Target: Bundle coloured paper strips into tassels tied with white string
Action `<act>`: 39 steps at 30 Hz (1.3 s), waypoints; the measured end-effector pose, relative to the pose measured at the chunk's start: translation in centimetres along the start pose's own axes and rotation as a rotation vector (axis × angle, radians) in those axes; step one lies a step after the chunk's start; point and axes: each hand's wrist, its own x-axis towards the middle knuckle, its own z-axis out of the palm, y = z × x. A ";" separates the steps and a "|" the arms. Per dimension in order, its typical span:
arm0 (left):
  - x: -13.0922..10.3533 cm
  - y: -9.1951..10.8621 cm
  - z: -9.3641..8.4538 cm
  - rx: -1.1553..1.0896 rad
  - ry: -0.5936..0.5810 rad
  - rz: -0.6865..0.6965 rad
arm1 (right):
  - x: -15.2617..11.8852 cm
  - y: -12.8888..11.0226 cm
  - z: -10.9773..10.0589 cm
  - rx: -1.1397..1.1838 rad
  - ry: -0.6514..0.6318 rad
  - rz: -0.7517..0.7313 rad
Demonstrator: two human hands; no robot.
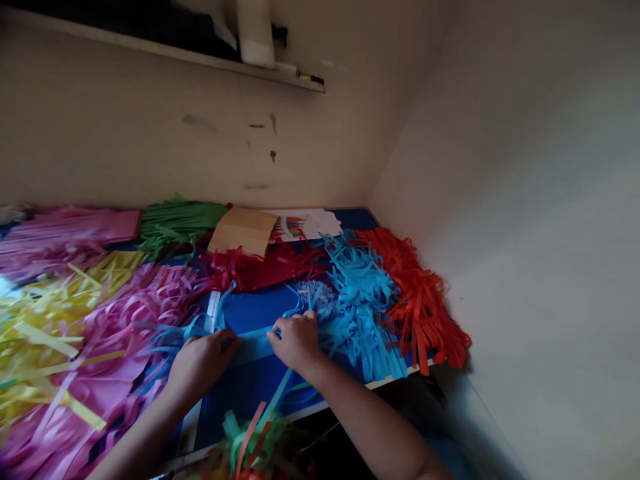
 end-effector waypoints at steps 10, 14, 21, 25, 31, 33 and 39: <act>-0.1 -0.4 0.8 0.035 0.034 0.029 | 0.3 0.0 0.3 0.011 -0.023 0.022; -0.6 0.0 0.6 0.059 0.151 0.069 | 0.0 -0.1 -0.2 0.009 0.018 0.030; -1.1 0.9 0.0 0.090 0.203 0.317 | -1.6 -0.6 -1.9 -0.051 0.058 -0.394; -1.9 1.0 0.0 0.079 0.216 0.389 | -1.2 0.2 -1.7 -0.013 -0.154 -0.541; -2.4 0.2 1.2 0.063 0.286 0.341 | 0.4 1.3 -1.8 0.045 -0.154 -0.520; -2.1 -0.2 1.3 0.056 0.316 0.331 | 0.5 1.5 -1.8 0.053 -0.147 -0.538; -2.2 -1.3 1.4 -0.061 0.370 0.323 | 1.1 2.5 -1.0 0.079 -0.113 -0.464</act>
